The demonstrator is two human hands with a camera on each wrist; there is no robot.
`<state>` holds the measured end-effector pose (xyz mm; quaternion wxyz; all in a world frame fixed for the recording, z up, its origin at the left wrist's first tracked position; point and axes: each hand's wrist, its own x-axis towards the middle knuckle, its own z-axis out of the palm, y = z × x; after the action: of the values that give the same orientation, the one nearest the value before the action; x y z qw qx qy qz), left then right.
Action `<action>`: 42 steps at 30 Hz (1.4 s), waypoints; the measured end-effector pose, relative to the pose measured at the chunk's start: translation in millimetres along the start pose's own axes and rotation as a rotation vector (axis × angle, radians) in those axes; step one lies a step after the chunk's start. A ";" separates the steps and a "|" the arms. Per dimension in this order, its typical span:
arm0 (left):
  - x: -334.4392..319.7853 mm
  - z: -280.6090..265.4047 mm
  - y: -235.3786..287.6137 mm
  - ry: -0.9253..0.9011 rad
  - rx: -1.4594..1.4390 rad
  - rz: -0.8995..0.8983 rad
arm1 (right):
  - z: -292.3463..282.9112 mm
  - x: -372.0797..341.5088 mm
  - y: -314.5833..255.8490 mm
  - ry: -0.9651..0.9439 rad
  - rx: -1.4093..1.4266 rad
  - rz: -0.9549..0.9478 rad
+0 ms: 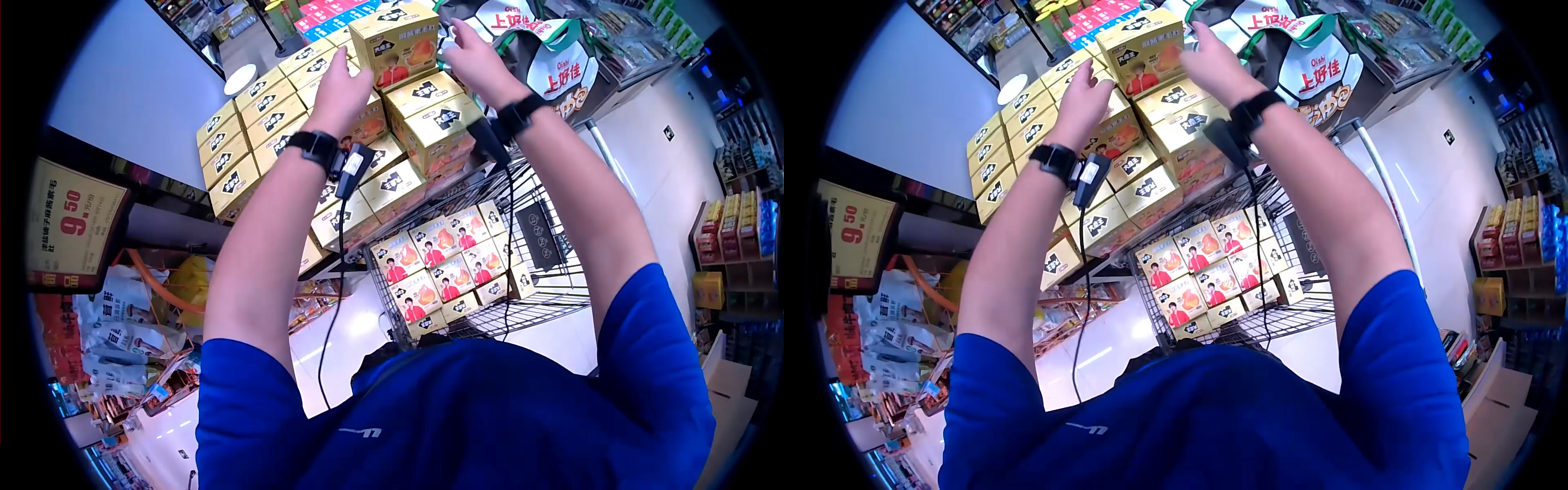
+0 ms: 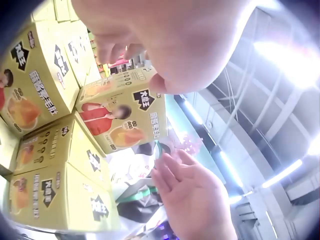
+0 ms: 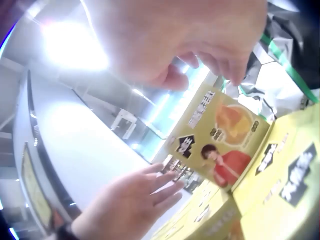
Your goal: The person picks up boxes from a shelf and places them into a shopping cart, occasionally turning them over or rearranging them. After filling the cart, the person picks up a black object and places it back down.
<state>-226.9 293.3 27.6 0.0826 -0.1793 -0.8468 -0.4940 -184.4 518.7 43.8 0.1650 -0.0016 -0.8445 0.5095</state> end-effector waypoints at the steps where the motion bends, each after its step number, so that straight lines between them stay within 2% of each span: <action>1: 9.7 1.8 -1.2 -0.099 -0.109 -0.158 | 7.0 15.9 5.4 -0.002 0.014 -0.012; 2: 17.1 5.7 -4.2 -0.104 -0.108 -0.171 | 13.5 24.7 14.8 -0.008 0.029 -0.015; 3: 22.1 11.4 -12.1 -0.100 -0.070 -0.096 | 8.5 29.3 7.7 -0.125 -0.004 -0.011; 4: 17.3 15.5 -14.2 -0.101 -0.034 -0.027 | 27.6 35.3 15.5 -0.177 0.476 -0.278; 5: 11.9 20.7 -16.4 -0.064 -0.001 0.065 | 31.7 35.2 27.3 -0.168 0.509 -0.225; 6: -4.1 13.2 10.6 -0.119 0.075 -0.038 | 27.6 31.8 21.7 -0.157 0.537 -0.171; 8: -7.3 9.1 11.4 -0.209 -0.024 -0.042 | 19.3 20.4 10.2 -0.113 0.479 -0.224; 9: -34.8 13.5 33.4 0.108 -0.078 0.267 | 9.8 4.0 -9.2 -0.124 0.577 -0.223; 10: -44.3 8.2 44.4 0.189 0.086 0.395 | 5.1 -9.2 -19.5 -0.049 0.680 -0.300; 11: -58.2 1.5 59.2 0.216 0.084 0.528 | -11.2 -25.6 -30.2 0.134 0.280 -0.392; 12: -62.9 6.9 51.4 0.226 -0.148 0.590 | -22.6 -44.1 -41.3 0.061 0.438 -0.492; 13: -87.1 9.7 60.8 0.261 -0.246 0.538 | -28.2 -64.4 -45.5 0.037 0.621 -0.536; 14: -99.5 2.3 68.6 0.144 -0.338 0.489 | -44.0 -62.6 -13.9 -0.130 0.564 -0.765; 15: -123.3 1.4 60.7 0.048 -0.298 0.491 | -43.3 -91.8 -10.7 -0.024 0.616 -0.603; 16: -145.8 3.5 59.9 0.031 -0.164 0.541 | -41.3 -131.4 -15.3 0.080 0.663 -0.435; 17: -169.2 10.8 51.2 -0.012 -0.192 0.487 | -46.1 -158.4 -11.2 0.032 0.544 -0.383; 18: -185.6 19.0 41.5 -0.010 -0.166 0.541 | -50.5 -184.0 -3.9 -0.016 0.426 -0.332; 19: -210.1 21.6 37.7 -0.092 -0.062 0.528 | -46.8 -214.0 9.9 -0.013 0.504 -0.198; 20: -230.2 28.0 23.5 -0.181 -0.098 0.523 | -39.2 -242.5 25.9 -0.012 0.581 -0.066; 24: -307.0 66.6 -33.7 -0.609 -0.326 0.063 | -7.2 -328.3 78.4 0.024 0.465 0.369; 25: -321.5 78.9 -47.5 -0.616 -0.328 0.052 | 1.2 -343.8 96.8 0.017 0.507 0.513; 26: -335.0 92.2 -60.8 -0.694 -0.395 -0.152 | 10.0 -359.6 115.3 0.010 0.547 0.658; 28: -362.1 120.0 -85.1 -0.799 -0.439 -0.497 | 26.3 -379.8 149.0 -0.038 0.349 0.775; 30: -384.8 153.6 -119.4 -0.929 -0.508 -0.814 | 40.4 -395.7 196.1 -0.130 0.285 0.865; 31: -379.1 162.4 -114.4 -0.894 -0.727 -0.905 | 50.6 -405.3 216.2 -0.099 0.360 0.952; 33: -391.4 193.6 -140.1 -0.897 -0.660 -0.973 | 68.5 -417.7 259.1 -0.087 0.425 1.095; 34: -393.4 205.9 -151.3 -0.931 -0.603 -1.013 | 73.8 -423.9 281.4 -0.151 0.299 1.105; 35: -400.1 216.6 -164.0 -0.859 -0.713 -1.054 | 80.0 -430.0 303.3 -0.186 0.208 1.063; 36: -395.2 218.6 -167.3 -0.890 -0.678 -1.064 | 84.8 -433.6 321.5 -0.223 0.119 1.016; 37: -398.1 225.3 -177.2 -0.889 -0.674 -1.085 | 86.8 -429.4 328.7 -0.293 0.022 1.075; 39: -403.2 232.6 -192.1 -0.883 -0.625 -1.103 | 96.1 -425.7 338.9 -0.319 0.011 1.089; 40: -403.9 231.8 -197.2 -0.877 -0.594 -1.071 | 100.7 -423.5 340.6 -0.337 0.019 1.079; 42: -406.1 222.2 -201.6 -0.975 -0.161 -0.797 | 110.9 -420.5 340.0 -0.383 0.029 1.095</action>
<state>78.2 305.3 -374.5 -0.5168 -0.0602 -0.7488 -0.4105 125.9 515.0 -412.7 -0.2781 -0.3438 -0.7285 0.5232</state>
